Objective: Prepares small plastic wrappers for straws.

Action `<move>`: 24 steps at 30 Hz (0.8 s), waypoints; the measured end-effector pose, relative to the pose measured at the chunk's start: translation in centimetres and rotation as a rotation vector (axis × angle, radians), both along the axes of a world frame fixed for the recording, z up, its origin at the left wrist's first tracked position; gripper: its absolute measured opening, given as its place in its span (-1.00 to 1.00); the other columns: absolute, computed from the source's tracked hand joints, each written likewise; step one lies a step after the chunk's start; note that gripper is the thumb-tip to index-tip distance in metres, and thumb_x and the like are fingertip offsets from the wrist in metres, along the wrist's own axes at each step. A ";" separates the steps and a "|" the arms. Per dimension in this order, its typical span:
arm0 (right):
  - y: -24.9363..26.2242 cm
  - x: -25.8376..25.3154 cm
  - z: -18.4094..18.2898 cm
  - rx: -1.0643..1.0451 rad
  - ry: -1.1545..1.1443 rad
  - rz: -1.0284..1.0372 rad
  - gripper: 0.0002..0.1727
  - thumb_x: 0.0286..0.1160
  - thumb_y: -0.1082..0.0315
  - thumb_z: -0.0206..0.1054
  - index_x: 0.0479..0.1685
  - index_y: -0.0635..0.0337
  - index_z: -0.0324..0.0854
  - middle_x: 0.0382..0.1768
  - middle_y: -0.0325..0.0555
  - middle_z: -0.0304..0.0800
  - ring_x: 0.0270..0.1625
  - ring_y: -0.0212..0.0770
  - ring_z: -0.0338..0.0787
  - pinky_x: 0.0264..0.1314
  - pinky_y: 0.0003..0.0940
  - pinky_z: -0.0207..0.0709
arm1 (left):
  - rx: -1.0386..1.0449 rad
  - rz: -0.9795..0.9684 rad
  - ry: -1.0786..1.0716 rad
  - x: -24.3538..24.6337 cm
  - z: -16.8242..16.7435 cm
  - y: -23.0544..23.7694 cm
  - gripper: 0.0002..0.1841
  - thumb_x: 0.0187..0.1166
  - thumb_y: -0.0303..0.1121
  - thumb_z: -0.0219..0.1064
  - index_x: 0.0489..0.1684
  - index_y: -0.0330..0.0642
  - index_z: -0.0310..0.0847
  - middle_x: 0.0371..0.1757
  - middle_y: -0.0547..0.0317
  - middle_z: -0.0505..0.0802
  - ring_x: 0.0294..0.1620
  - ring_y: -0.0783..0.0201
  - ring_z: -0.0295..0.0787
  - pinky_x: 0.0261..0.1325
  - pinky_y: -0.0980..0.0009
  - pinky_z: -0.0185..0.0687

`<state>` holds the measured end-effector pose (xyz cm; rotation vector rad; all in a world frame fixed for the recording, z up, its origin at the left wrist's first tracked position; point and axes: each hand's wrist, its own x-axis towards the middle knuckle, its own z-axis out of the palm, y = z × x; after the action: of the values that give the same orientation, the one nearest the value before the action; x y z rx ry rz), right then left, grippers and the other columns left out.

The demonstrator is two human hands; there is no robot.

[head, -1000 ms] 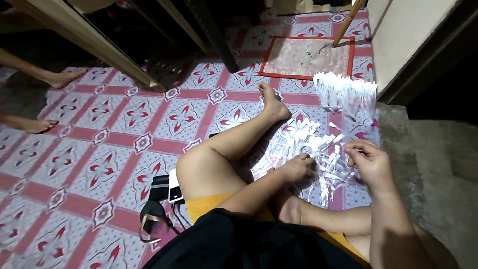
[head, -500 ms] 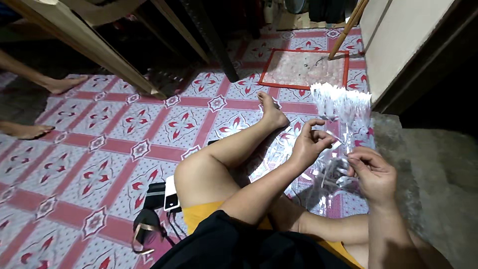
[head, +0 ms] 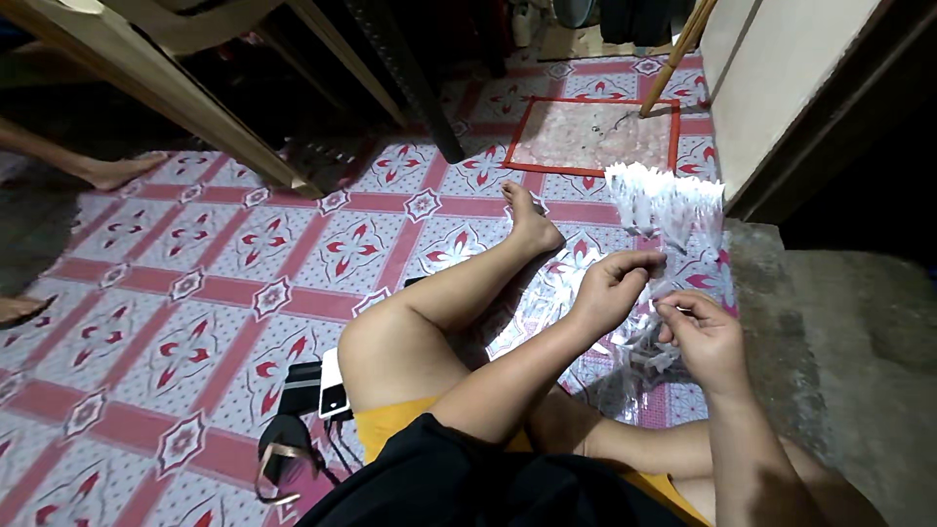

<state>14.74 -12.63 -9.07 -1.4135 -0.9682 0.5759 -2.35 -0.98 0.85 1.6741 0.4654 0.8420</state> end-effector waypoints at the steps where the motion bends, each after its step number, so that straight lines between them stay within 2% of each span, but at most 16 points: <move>1: -0.1 0.0 -0.1 -0.004 -0.007 -0.002 -0.89 0.55 0.35 0.43 -0.07 0.12 0.79 -0.07 -0.19 0.80 -0.35 -0.33 0.76 -0.40 -0.43 0.72 | 0.010 0.002 0.009 0.0 0.1 -0.1 -0.67 0.67 -0.48 0.12 0.20 -0.33 0.77 0.09 0.01 0.88 0.08 0.24 0.84 0.21 0.21 0.78; 4: -0.1 0.0 -0.4 -0.022 -0.019 -0.012 -0.89 0.57 0.38 0.40 -0.07 0.12 0.80 -0.06 -0.19 0.81 -0.35 -0.34 0.76 -0.42 -0.44 0.72 | 0.031 0.039 0.031 0.4 -0.4 -0.2 -0.73 0.53 -0.42 0.49 0.14 -0.29 0.81 0.00 0.06 0.90 -0.08 0.28 0.89 0.10 0.30 0.87; 10: 0.0 0.1 0.0 -0.031 -0.019 -0.017 -0.92 0.52 0.35 0.46 -0.12 0.10 0.79 -0.13 -0.21 0.80 -0.39 -0.35 0.74 -0.45 -0.45 0.69 | 0.064 0.061 0.087 0.8 -1.0 -0.1 -0.82 0.54 -0.43 0.48 0.02 -0.22 0.87 -0.11 0.16 0.94 -0.17 0.34 0.90 0.05 0.35 0.87; 13: -0.1 0.0 0.0 -0.032 -0.012 -0.018 -0.92 0.52 0.35 0.46 -0.13 0.11 0.79 -0.12 -0.20 0.80 -0.39 -0.35 0.74 -0.46 -0.46 0.69 | -0.006 0.044 0.008 0.9 -1.1 -0.3 -0.64 0.49 -0.50 0.51 0.25 -0.34 0.70 -0.13 0.05 0.94 -0.19 0.26 0.92 0.03 0.29 0.88; 15: -0.1 0.1 0.0 -0.034 -0.007 -0.021 -0.92 0.52 0.36 0.45 -0.13 0.12 0.78 -0.13 -0.19 0.79 -0.39 -0.35 0.74 -0.45 -0.45 0.69 | -0.044 0.030 -0.018 0.9 -1.1 -0.3 -0.48 0.47 -0.53 0.52 0.44 -0.34 0.54 -0.14 0.02 0.94 -0.22 0.23 0.91 0.00 0.27 0.87; 17: -0.1 0.2 -0.1 -0.032 -0.017 -0.022 -0.92 0.53 0.35 0.45 -0.13 0.12 0.78 -0.14 -0.19 0.80 -0.38 -0.34 0.75 -0.44 -0.44 0.70 | -0.055 0.031 -0.033 0.9 -0.8 -0.5 -0.39 0.44 -0.57 0.52 0.54 -0.32 0.44 -0.16 0.01 0.94 -0.25 0.23 0.90 -0.03 0.26 0.86; 19: -0.2 0.5 -0.3 -0.033 -0.039 -0.031 -0.91 0.51 0.32 0.47 -0.12 0.08 0.80 -0.02 -0.18 0.78 -0.28 -0.32 0.78 -0.37 -0.43 0.74 | -0.048 0.037 -0.030 0.8 -0.5 -0.6 -0.34 0.43 -0.58 0.53 0.59 -0.30 0.39 -0.17 0.02 0.94 -0.27 0.23 0.91 -0.04 0.26 0.87; 21: -0.5 1.0 -0.3 -0.043 -0.047 -0.029 -0.89 0.47 0.28 0.52 -0.11 0.00 0.84 0.22 -0.16 0.71 -0.19 -0.31 0.78 -0.33 -0.43 0.75 | -0.020 0.034 -0.024 0.8 -0.6 -0.5 -0.32 0.43 -0.57 0.54 0.60 -0.29 0.37 -0.17 0.04 0.94 -0.27 0.24 0.90 -0.05 0.28 0.87; 24: -0.9 1.7 0.0 0.050 0.039 0.011 -0.86 0.42 0.35 0.55 -0.09 0.08 0.84 0.36 -0.08 0.63 -0.11 -0.23 0.80 -0.27 -0.35 0.80 | 0.045 0.019 -0.028 1.1 -1.7 -0.5 -0.33 0.44 -0.55 0.54 0.60 -0.27 0.37 -0.16 0.09 0.94 -0.27 0.26 0.90 -0.06 0.29 0.87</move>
<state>16.39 -13.52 -9.03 -1.3487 -0.9536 0.5821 -1.23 -1.49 -0.81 1.6989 0.4473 0.8946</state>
